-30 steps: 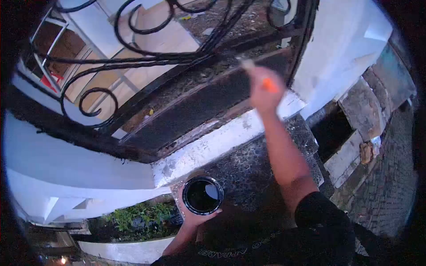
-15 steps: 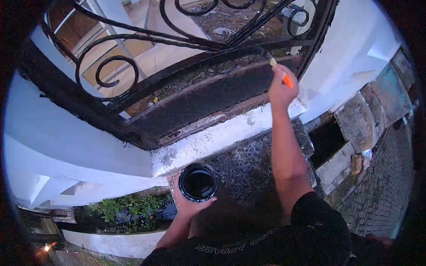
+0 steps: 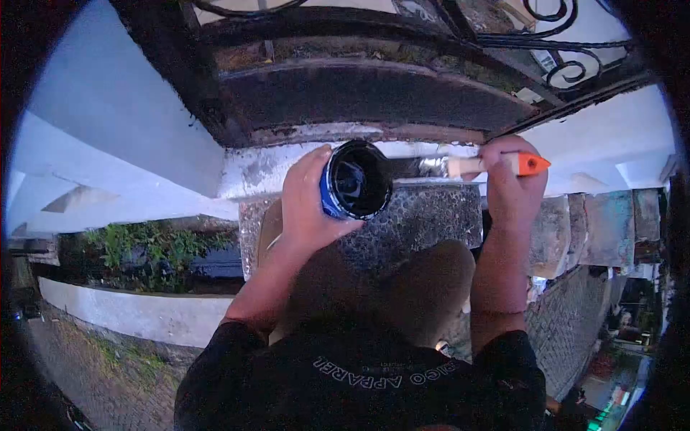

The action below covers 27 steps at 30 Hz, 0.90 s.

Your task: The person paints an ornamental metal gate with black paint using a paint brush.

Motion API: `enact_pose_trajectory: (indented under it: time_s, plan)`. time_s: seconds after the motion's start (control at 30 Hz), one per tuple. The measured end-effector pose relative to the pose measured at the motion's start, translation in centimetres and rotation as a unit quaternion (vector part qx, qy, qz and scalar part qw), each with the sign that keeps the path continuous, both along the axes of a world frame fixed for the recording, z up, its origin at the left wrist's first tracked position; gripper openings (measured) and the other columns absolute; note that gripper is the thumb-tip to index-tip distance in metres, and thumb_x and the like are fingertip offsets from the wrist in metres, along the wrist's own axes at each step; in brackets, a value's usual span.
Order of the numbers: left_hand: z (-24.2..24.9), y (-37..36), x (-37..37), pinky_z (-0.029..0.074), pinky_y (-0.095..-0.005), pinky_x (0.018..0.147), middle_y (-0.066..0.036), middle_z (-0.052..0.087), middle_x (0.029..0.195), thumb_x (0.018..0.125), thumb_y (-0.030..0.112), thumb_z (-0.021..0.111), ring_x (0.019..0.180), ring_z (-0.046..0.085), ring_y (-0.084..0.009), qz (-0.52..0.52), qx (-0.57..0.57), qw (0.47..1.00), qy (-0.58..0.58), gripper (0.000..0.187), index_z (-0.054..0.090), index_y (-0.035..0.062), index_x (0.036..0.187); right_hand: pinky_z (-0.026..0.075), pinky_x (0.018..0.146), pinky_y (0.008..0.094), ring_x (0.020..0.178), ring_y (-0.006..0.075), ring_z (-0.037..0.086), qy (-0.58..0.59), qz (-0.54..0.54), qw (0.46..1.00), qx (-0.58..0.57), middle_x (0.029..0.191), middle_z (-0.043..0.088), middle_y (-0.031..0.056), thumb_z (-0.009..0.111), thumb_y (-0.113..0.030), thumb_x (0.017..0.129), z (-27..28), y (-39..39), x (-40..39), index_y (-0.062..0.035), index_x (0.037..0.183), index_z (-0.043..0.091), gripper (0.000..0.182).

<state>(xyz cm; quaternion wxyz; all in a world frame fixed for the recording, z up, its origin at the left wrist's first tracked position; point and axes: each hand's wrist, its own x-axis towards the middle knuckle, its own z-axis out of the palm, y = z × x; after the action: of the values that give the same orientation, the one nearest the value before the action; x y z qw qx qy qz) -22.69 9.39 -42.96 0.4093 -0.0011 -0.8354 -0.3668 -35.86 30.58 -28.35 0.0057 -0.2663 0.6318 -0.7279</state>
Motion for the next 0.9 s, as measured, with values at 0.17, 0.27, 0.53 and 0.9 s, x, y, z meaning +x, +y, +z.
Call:
enact_pose_trajectory:
  time_s: [0.17,0.27,0.53,0.9]
  plan:
    - [0.8,-0.2,-0.5,0.041,-0.0477,0.094,-0.020,0.052,0.125,0.051,0.031,0.087,0.112,0.053,-0.0370,0.004,-0.032,0.999,0.020,0.095,0.042,0.0036,0.130,0.052,0.064,0.0303,0.068,0.0163,0.066,0.159,0.034,0.942,0.293,0.075,0.068,0.0074,0.070,-0.006,0.074,2.0,-3.1,3.5,-0.0024,0.079,0.066,0.006]
    - [0.7,-0.3,-0.5,0.041,-0.0484,0.094,-0.019,0.052,0.125,0.051,0.030,0.087,0.111,0.053,-0.0370,-0.003,-0.041,0.998,0.038,0.093,0.043,0.0034,0.129,0.052,0.065,0.0297,0.069,0.0175,0.067,0.178,0.046,0.926,0.329,0.075,0.069,0.0092,0.071,-0.009,0.073,0.7,-4.6,3.6,-0.0031,0.079,0.067,0.009]
    - [0.5,-0.9,0.4,0.040,-0.0500,0.094,-0.019,0.052,0.126,0.047,0.025,0.086,0.112,0.053,-0.0366,0.009,-0.030,0.999,0.011,0.095,0.044,0.0038,0.129,0.055,0.060,0.0281,0.066,0.0190,0.066,-0.022,-0.010,0.987,0.158,0.079,0.064,0.0087,0.064,-0.001,0.081,-2.2,-3.8,2.0,0.0021,0.084,0.065,0.005]
    - [-0.2,-1.7,0.5,0.039,-0.0486,0.097,-0.020,0.051,0.128,0.043,0.024,0.088,0.115,0.052,-0.0375,0.051,-0.010,0.999,-0.016,0.104,0.040,0.0030,0.132,0.057,0.055,0.0302,0.060,0.0211,0.063,-0.156,-0.074,0.985,0.001,0.089,0.059,0.0123,0.058,-0.004,0.086,-7.2,-0.1,0.2,0.0035,0.092,0.058,0.009]
